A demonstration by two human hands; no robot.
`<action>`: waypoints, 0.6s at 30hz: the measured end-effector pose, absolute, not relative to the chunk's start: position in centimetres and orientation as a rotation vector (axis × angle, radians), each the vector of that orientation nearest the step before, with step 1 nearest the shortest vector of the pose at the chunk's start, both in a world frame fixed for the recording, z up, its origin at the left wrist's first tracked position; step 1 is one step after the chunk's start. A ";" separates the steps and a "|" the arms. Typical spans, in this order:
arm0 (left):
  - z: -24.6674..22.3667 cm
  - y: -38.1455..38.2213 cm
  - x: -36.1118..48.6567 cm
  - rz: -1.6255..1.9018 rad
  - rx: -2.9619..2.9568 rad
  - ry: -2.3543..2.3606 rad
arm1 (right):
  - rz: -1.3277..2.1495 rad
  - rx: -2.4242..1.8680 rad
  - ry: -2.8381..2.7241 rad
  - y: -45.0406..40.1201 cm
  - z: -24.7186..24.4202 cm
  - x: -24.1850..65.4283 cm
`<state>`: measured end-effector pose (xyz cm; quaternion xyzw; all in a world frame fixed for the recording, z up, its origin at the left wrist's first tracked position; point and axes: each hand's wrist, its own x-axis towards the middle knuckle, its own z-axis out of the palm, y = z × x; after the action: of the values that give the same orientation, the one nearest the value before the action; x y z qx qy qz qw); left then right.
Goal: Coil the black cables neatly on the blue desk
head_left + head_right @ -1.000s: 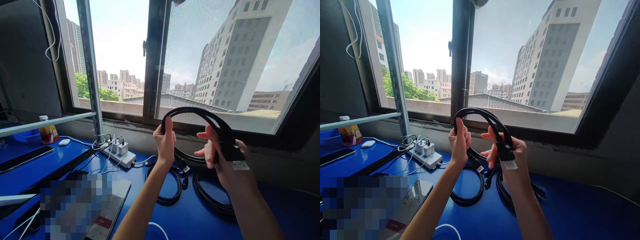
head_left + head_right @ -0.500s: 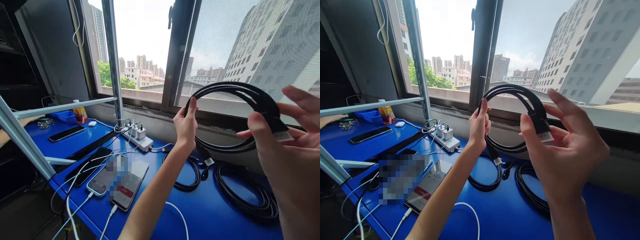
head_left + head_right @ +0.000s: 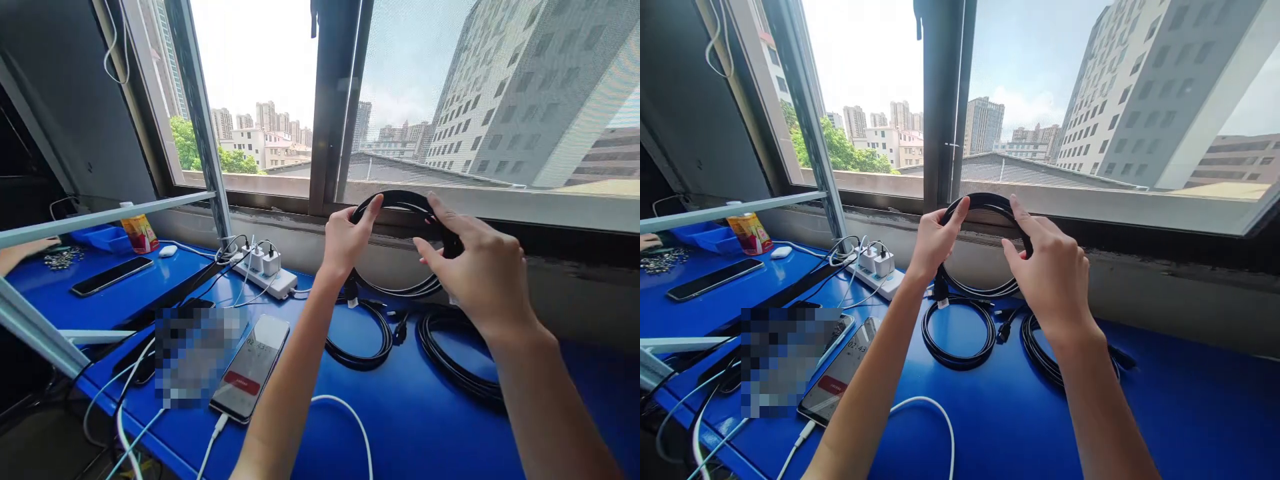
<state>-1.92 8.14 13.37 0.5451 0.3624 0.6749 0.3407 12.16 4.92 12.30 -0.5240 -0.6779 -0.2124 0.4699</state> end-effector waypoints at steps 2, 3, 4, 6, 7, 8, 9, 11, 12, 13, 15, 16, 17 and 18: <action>13.0 8.6 -2.7 1.563 1.484 1.021 | -0.402 -1.398 -1.689 6.4 11.5 12.4; 12.7 8.9 -3.2 1.447 1.517 1.079 | -0.345 -1.461 -1.717 7.0 11.1 12.5; 12.4 9.2 -3.8 1.337 1.538 1.144 | -0.281 -1.516 -1.751 7.6 10.7 12.6; 11.6 9.9 -4.9 1.148 1.554 1.244 | -0.129 -1.576 -1.840 8.5 9.8 12.4; 11.0 10.3 -5.5 1.089 1.559 1.265 | -0.052 -1.584 -1.884 8.8 9.3 12.2; 10.3 10.8 -6.0 1.037 1.563 1.282 | -0.001 -1.578 -1.914 9.1 8.8 12.0; 9.4 11.3 -6.4 0.990 1.563 1.300 | 0.033 -1.566 -1.935 9.3 8.2 11.8; 7.4 12.3 -7.0 0.935 1.546 1.349 | 0.065 -1.539 -1.951 9.8 6.9 11.5; 6.3 12.7 -7.2 0.994 1.472 1.401 | 0.087 -1.534 -1.957 9.9 6.2 11.4; 5.2 13.1 -7.3 1.022 1.456 1.420 | 0.111 -1.536 -1.964 10.1 5.6 11.3; 3.2 13.7 -7.4 1.084 1.451 1.436 | 0.152 -1.554 -1.981 10.3 4.3 11.2; 2.4 13.8 -7.4 1.134 1.450 1.438 | 0.165 -1.571 -1.990 10.3 3.7 11.1; 1.6 13.9 -7.4 1.205 1.446 1.435 | 0.179 -1.596 -1.998 10.3 3.3 11.0; 1.0 13.8 -7.4 1.289 1.439 1.426 | 0.203 -1.636 -2.008 10.4 3.0 10.9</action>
<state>-7.45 13.82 1.04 0.5587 0.5535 0.5005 0.3619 10.88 10.38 3.00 -0.6065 -0.7446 0.0751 0.2685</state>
